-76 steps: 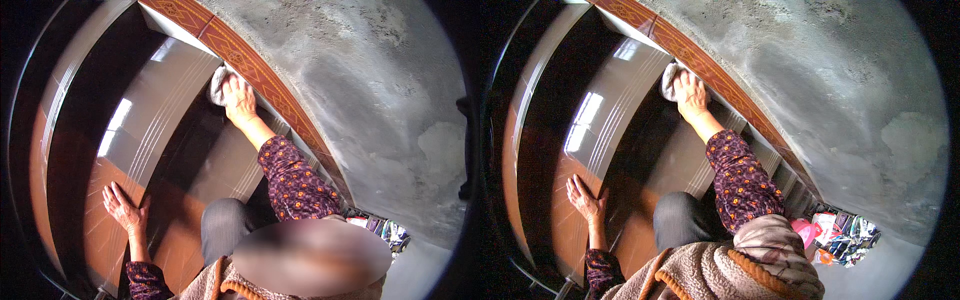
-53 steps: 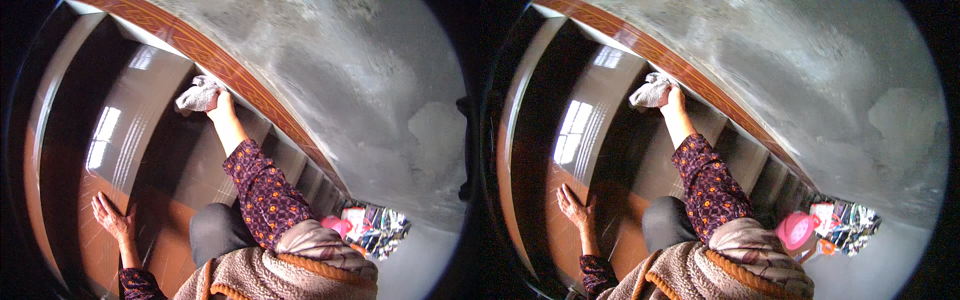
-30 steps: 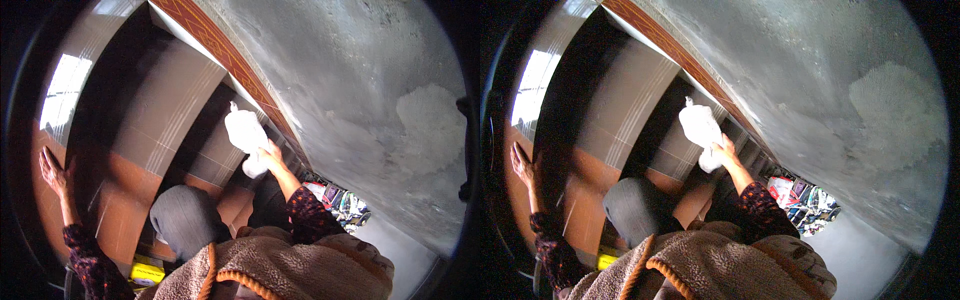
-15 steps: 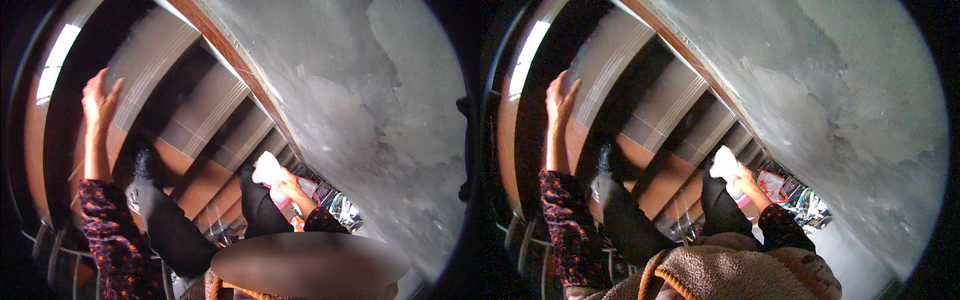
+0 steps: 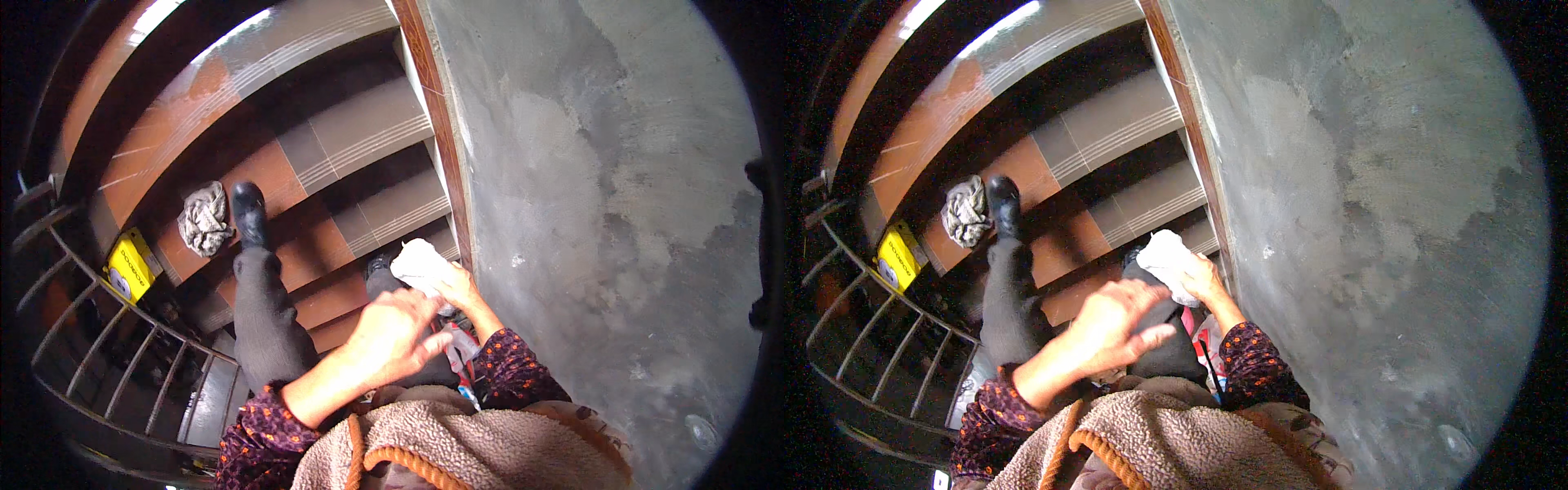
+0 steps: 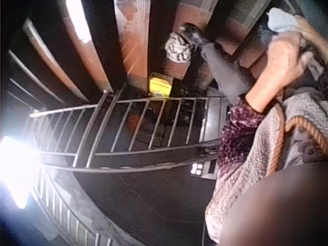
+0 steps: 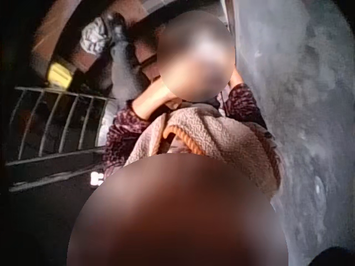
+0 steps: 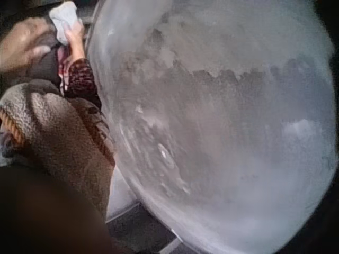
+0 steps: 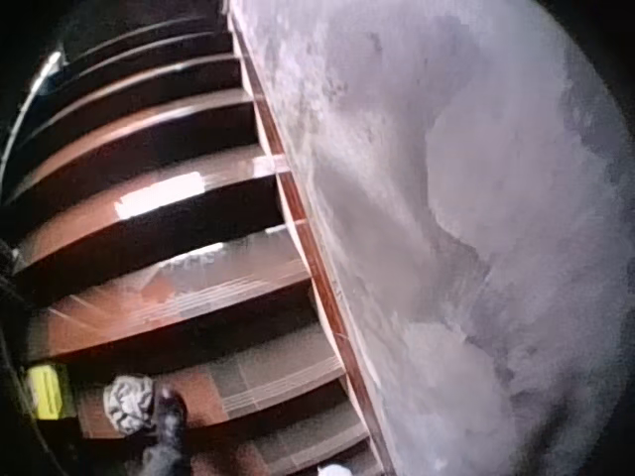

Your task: The person cleans the spiral staircase steps using a cloth and a pink bucket of water. They wipe each step methodically, occasionally dipping the cloth into the bucket to wet it.

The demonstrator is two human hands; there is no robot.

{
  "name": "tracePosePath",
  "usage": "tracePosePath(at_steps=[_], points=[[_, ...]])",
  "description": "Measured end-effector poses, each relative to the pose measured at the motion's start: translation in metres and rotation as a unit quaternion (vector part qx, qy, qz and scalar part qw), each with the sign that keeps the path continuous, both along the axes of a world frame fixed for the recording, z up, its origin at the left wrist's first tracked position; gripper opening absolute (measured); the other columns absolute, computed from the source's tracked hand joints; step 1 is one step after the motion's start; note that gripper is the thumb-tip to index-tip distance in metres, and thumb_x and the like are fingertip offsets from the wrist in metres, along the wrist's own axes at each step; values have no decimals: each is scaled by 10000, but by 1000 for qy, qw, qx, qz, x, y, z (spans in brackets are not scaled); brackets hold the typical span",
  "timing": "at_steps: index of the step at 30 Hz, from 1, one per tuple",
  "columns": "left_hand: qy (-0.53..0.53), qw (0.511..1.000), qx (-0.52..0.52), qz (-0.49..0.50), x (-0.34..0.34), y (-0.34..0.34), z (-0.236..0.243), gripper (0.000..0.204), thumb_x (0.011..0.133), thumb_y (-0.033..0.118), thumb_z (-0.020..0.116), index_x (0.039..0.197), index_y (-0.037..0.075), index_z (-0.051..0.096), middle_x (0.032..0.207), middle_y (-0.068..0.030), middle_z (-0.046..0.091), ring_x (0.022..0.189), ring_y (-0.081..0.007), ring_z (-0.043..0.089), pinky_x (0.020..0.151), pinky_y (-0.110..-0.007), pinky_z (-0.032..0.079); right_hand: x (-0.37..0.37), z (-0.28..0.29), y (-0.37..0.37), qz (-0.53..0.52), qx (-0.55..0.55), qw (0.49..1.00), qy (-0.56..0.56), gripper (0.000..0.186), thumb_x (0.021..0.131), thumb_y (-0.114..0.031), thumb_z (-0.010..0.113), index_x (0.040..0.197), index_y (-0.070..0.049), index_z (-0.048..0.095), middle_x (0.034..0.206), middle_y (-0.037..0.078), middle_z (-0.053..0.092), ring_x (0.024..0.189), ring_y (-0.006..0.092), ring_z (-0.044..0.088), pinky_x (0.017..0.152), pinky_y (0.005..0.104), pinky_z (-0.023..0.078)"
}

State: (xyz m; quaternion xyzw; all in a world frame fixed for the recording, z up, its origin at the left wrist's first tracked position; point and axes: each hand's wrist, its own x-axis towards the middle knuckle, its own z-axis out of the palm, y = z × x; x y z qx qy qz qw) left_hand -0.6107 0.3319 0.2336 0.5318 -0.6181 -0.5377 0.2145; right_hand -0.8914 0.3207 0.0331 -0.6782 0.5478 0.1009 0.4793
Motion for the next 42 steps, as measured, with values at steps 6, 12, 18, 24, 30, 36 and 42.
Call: tracePosePath(at_steps=[6,12,18,24,30,36,42], points=[[12,985,67,159,-16,68,-51,410,867,320,678,1137,18,617,1008,-202,656,964,-382,638,840,-468,511,36,10,-13,75,1,994,77,535,736,-381,775,1176,-106,642,1113,192,653,1074,367,628,935,445,507],[1,944,215,252,30,127,-121,439,826,335,725,1124,20,655,1033,-201,669,954,-362,658,848,-448,518,90,26,-42,184,-52,974,121,614,752,-194,734,1321,-99,523,1139,199,617,1106,412,578,942,472,489],[32,930,192,313,109,116,-133,414,826,290,731,1128,17,657,1092,-199,667,1038,-368,640,894,-449,508,154,93,-61,304,-122,924,195,646,727,-164,753,1331,-143,524,1147,170,598,1116,381,559,910,508,481],[75,899,190,388,145,83,-156,366,829,268,727,1100,31,658,1024,-182,669,913,-346,654,810,-437,517,213,89,-126,418,-225,853,216,575,675,-124,760,1231,-121,615,1229,176,578,1186,378,532,952,506,461],[79,881,191,426,115,65,-207,330,835,245,722,1077,37,640,1003,-177,664,952,-362,644,802,-455,512,295,-23,-253,599,-426,657,166,308,830,-199,573,1122,-146,654,1249,127,575,1239,335,500,1057,566,341],[143,837,218,481,56,45,-245,313,810,144,740,1078,25,630,944,-166,657,855,-330,662,761,-412,526,327,-129,-388,676,-422,493,349,276,899,-251,525,1115,-131,648,1073,60,631,1064,268,549,981,519,356],[138,817,241,506,41,46,-259,332,780,69,736,1091,14,635,922,-170,645,850,-323,646,758,-398,512,264,-168,-359,725,-376,445,368,274,861,-266,576,1073,-130,685,1105,65,642,1112,268,532,993,568,341]])
